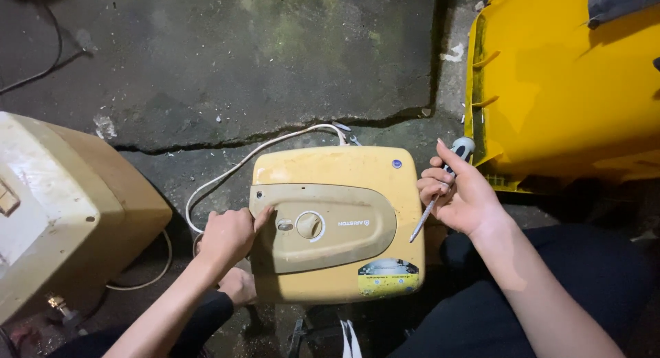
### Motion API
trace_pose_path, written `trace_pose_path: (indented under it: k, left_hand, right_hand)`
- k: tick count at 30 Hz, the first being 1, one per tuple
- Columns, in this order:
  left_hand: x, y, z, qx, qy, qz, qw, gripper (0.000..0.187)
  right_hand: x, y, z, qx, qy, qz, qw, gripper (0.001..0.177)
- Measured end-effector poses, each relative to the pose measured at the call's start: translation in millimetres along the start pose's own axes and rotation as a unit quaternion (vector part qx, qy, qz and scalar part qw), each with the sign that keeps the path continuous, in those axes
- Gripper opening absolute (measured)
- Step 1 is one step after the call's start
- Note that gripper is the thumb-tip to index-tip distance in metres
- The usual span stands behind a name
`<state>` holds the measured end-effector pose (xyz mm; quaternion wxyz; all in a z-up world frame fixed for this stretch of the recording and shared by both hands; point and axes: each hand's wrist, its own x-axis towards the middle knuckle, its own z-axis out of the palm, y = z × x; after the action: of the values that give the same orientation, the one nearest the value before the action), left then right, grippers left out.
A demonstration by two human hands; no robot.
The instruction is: The person sits on the floor and uses a screwdriver to tighten screws on the internal components of a yellow appliance. They then place the cover back on the appliance and secure it with screws.
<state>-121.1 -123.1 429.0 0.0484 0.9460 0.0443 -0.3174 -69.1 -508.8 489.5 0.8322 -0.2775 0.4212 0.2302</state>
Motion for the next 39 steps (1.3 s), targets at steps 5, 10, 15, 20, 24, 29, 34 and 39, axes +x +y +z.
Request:
trace_pose_path:
  k: [5, 10, 15, 20, 24, 29, 34, 39]
  left_hand:
    - [-2.4, 0.3, -6.5, -0.050, -0.008, 0.008, 0.999, 0.088]
    - [-8.6, 6.3, -14.8, -0.061, -0.016, 0.001, 0.998, 0.087]
    - [-3.7, 6.4, -2.7, -0.060, -0.003, -0.033, 0.998, 0.092]
    - [-14.9, 18.1, -16.5, -0.055, -0.007, -0.045, 0.997, 0.094]
    - [-10.3, 14.1, -7.5, -0.058, -0.005, -0.046, 0.997, 0.096]
    - [-4.6, 11.7, -3.4, -0.078, -0.014, -0.051, 0.996, 0.097]
    - [0.5, 10.6, 1.7, -0.098, -0.015, -0.051, 0.994, 0.099]
    - [11.8, -0.5, 20.2, -0.119, 0.076, -0.001, 0.990, 0.095]
  right_hand:
    - [1.5, 2.4, -0.7, -0.005, 0.004, 0.002, 1.000, 0.034]
    - [2.1, 4.8, -1.2, -0.004, 0.008, 0.005, 1.000, 0.035]
    - [2.9, 3.2, 0.0, 0.002, 0.005, 0.006, 1.000, 0.034]
    - [4.1, 2.4, 0.4, 0.010, 0.004, 0.008, 1.000, 0.034]
    - [15.6, 1.8, -10.3, 0.002, -0.006, 0.020, 1.000, 0.034]
    - [12.2, 4.9, -6.0, -0.007, 0.004, 0.016, 1.000, 0.036]
    - [6.5, 9.2, -0.5, -0.007, 0.035, -0.006, 0.999, 0.037]
    - [6.3, 19.1, -2.5, -0.070, -0.033, -0.094, 0.993, 0.052]
